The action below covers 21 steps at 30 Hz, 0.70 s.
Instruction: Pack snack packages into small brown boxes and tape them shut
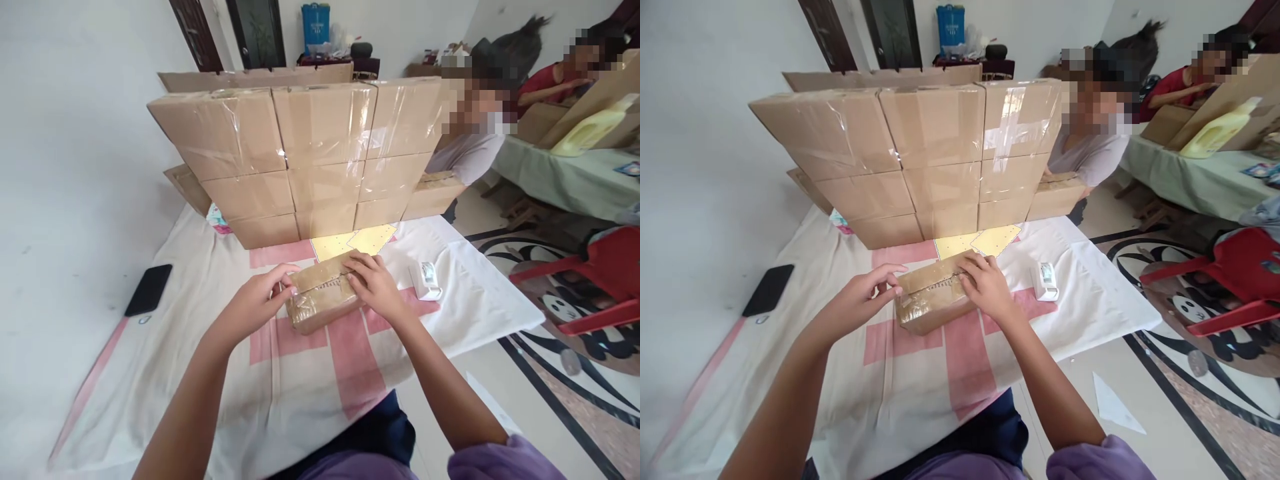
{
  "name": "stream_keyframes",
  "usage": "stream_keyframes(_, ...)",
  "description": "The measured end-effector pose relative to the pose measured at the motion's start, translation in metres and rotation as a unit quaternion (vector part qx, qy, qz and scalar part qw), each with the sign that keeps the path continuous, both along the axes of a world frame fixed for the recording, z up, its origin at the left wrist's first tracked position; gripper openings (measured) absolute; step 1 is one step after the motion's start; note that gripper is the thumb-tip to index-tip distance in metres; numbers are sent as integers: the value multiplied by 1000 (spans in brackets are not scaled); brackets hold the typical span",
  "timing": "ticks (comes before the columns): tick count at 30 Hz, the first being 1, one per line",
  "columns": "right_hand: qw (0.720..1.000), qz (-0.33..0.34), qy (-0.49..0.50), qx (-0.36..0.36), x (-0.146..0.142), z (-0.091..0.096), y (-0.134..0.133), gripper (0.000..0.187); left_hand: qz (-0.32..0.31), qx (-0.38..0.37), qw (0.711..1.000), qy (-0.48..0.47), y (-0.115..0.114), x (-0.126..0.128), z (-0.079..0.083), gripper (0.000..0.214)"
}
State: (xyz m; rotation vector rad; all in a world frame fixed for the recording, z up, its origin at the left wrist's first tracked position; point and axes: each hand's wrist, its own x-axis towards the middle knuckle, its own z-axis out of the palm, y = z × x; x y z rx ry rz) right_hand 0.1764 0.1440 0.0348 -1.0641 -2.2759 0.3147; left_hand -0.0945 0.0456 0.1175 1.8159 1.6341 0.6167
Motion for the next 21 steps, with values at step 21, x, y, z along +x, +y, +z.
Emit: stream_keyframes(21, 999, -30, 15, -5, -1, -7, -7, 35, -109, -66, 986, 112, 72, 31, 0, 44)
